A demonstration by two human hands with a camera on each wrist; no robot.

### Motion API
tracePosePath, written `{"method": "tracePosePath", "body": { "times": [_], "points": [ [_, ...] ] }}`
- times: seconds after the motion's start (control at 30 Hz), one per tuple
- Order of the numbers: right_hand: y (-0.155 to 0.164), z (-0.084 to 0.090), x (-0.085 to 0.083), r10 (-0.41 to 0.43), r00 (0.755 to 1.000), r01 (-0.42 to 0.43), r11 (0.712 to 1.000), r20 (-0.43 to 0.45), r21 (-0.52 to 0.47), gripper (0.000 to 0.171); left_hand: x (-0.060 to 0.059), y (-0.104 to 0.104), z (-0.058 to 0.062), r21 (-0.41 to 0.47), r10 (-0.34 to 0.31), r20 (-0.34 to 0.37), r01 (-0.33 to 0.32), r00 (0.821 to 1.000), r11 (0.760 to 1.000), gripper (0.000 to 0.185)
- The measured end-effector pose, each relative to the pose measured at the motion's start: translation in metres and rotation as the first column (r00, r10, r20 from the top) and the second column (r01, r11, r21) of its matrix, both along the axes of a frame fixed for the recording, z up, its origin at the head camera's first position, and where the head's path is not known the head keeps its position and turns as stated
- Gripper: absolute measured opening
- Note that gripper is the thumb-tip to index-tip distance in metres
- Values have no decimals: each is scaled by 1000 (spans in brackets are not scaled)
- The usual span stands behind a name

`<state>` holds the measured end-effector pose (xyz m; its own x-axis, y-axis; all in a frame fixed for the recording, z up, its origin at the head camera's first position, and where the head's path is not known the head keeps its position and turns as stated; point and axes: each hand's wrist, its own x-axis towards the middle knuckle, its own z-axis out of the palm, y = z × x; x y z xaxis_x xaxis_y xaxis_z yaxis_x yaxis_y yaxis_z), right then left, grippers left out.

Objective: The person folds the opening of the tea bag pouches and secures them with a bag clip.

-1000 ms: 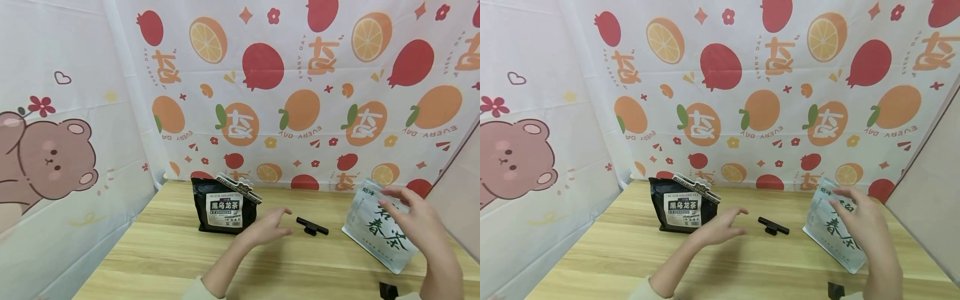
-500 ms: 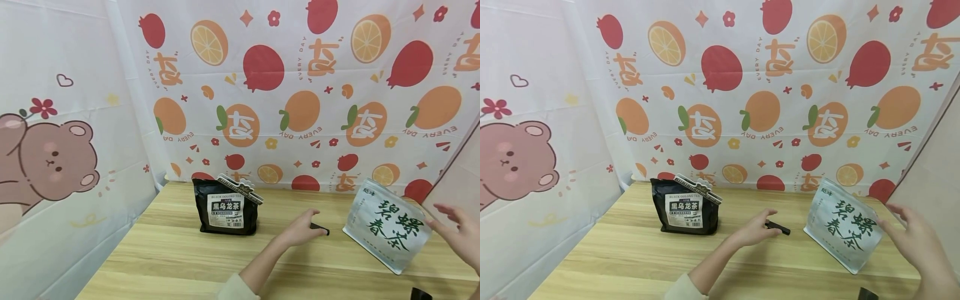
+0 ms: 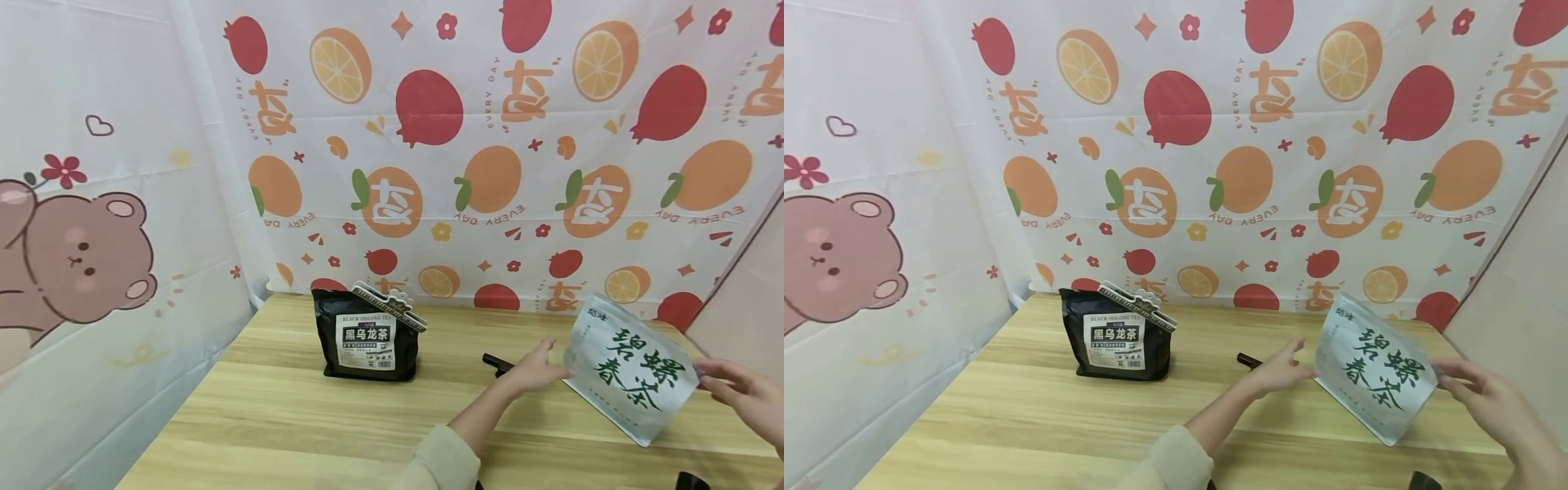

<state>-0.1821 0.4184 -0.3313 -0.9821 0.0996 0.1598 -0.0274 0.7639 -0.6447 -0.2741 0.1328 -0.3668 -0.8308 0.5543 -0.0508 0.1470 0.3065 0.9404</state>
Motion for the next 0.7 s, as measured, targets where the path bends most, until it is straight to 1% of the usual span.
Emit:
{"method": "tracePosePath", "body": {
  "times": [0.07, 0.13, 0.17, 0.2, 0.23, 0.27, 0.3, 0.37, 0.4, 0.43, 0.5, 0.6, 0.7],
  "points": [
    [-4, 3, 0, 5, 997, -4, 1000, 83, -6, 27, -2, 5, -4, 39, -44, -20, 45, 999, 998, 64],
    [-7, 7, -2, 4, 989, -6, 1000, 147, 13, 39, -5, 9, -7, 96, -119, -55, 124, 991, 988, 67],
    [-9, 7, -2, 5, 989, -7, 1000, 147, 9, 40, -6, 11, -8, 122, -154, -72, 162, 985, 979, 68],
    [-9, 6, -3, 7, 992, -8, 1000, 124, 7, 39, -7, 13, -9, 139, -174, -87, 185, 981, 973, 68],
    [-9, 4, -3, 6, 995, -7, 1000, 99, 6, 39, -8, 15, -11, 152, -180, -98, 193, 979, 969, 68],
    [-8, 3, -3, 7, 997, -7, 1000, 75, 3, 39, -9, 17, -11, 153, -165, -94, 178, 982, 972, 69],
    [-8, 1, -4, 9, 999, -9, 1000, 52, -2, 39, -10, 18, -12, 144, -135, -79, 146, 988, 979, 68],
    [-7, -1, -3, 15, 1000, -15, 1000, 20, -12, 37, -11, 20, -13, 101, -55, -38, 58, 998, 993, 66],
    [-6, -2, -3, 16, 1000, -16, 1000, 19, -17, 37, -12, 21, -13, 84, -22, -19, 23, 1000, 996, 66],
    [-6, -2, -3, 16, 1000, -16, 1000, 24, -25, 38, -13, 21, -13, 71, -3, -5, 4, 1000, 997, 64],
    [-5, -2, -2, 15, 999, -13, 999, 30, -35, 40, -14, 22, -15, 66, -5, 7, 5, 1000, 998, 61],
    [-3, 0, -3, -5, 1000, 6, 999, 31, -37, 42, -14, 23, -16, 89, -25, -12, 26, 1000, 996, 57],
    [-2, -1, -5, -30, 999, 31, 999, 19, -37, 44, -14, 22, -16, 105, -11, -29, 14, 1000, 994, 52]
  ]
}}
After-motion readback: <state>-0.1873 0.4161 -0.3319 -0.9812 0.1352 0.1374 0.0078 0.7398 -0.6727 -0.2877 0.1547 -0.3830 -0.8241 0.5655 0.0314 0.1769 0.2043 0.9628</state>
